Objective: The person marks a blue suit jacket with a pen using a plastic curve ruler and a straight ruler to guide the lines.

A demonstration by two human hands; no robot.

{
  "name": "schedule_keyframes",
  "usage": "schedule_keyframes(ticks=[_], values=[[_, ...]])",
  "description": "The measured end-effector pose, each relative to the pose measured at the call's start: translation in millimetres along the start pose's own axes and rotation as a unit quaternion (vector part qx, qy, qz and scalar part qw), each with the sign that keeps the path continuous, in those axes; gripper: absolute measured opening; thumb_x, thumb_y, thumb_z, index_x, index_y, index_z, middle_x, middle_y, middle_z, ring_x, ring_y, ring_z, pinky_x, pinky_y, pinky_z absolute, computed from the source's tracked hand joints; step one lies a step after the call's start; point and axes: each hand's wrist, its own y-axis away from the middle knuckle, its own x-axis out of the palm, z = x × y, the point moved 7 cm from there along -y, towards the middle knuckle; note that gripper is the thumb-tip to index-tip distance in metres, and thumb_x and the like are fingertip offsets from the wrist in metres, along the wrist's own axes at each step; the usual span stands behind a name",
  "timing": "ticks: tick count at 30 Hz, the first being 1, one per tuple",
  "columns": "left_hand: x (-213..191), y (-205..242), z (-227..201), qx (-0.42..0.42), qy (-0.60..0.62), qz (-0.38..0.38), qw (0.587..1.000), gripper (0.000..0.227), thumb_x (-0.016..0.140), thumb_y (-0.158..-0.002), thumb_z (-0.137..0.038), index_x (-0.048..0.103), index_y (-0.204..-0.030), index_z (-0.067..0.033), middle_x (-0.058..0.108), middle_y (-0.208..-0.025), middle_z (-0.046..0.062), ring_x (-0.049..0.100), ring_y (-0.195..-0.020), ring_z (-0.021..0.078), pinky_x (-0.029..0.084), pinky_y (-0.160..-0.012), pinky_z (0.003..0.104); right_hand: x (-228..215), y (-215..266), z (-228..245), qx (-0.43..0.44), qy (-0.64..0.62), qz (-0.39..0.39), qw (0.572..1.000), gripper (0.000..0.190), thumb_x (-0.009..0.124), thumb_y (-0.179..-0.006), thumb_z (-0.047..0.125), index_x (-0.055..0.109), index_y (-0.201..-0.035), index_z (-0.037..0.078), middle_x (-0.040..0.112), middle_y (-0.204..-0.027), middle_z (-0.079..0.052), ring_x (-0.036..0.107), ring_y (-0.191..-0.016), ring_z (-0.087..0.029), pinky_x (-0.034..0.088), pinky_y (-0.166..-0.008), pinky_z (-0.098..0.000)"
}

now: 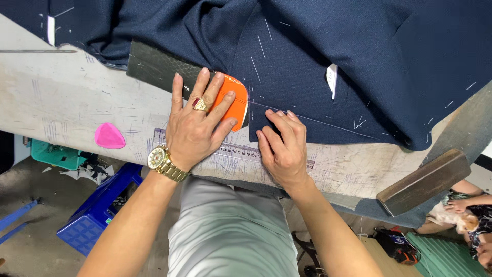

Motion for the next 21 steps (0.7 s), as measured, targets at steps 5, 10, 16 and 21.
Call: schedule_keyframes(ticks=[5,10,16,21], values=[[3.1,1.2,2.3,-0.003,0.003,0.008,1.000,0.042,0.068,-0.103,-0.034,0.069,-0.137,-0.0096,0.049,-0.157,0.017,0.035,-0.150,0.0357,0.009,-0.122,0.062,0.0,-1.4,0.8,-0.004,0.003,-0.002,1.000,0.008,0.080,-0.091,0.009,0.075,-0.092,0.003,0.074,-0.121,-0.015,0.068,-0.108,-0.034,0.052,-0.103,-0.0483],[3.9,1.0,2.3,-0.003,0.006,0.012,1.000,0.042,0.067,-0.104,-0.034,0.068,-0.138,-0.0093,0.048,-0.157,0.018,0.035,-0.150,0.0357,0.012,-0.123,0.060,-0.3,-0.9,0.4,-0.002,0.001,-0.001,1.000,0.008,0.080,-0.091,0.009,0.075,-0.092,0.003,0.074,-0.121,-0.015,0.068,-0.108,-0.034,0.052,-0.102,-0.0488],[4.0,1.0,3.3,-0.001,0.009,0.009,1.000,0.044,0.069,-0.103,-0.036,0.067,-0.139,-0.0103,0.048,-0.157,0.018,0.037,-0.149,0.0360,0.013,-0.123,0.060,0.0,-0.7,0.2,-0.001,0.003,-0.001,1.000,0.008,0.080,-0.091,0.009,0.075,-0.091,0.003,0.074,-0.121,-0.014,0.068,-0.108,-0.033,0.051,-0.103,-0.0483],[3.9,1.0,3.6,-0.001,0.013,0.006,1.000,0.045,0.070,-0.102,-0.037,0.067,-0.139,-0.0111,0.049,-0.156,0.017,0.037,-0.148,0.0358,0.014,-0.123,0.060,0.5,-0.4,0.0,-0.001,0.002,0.002,1.000,0.008,0.080,-0.091,0.009,0.075,-0.092,0.003,0.074,-0.121,-0.014,0.068,-0.108,-0.034,0.052,-0.103,-0.0489]])
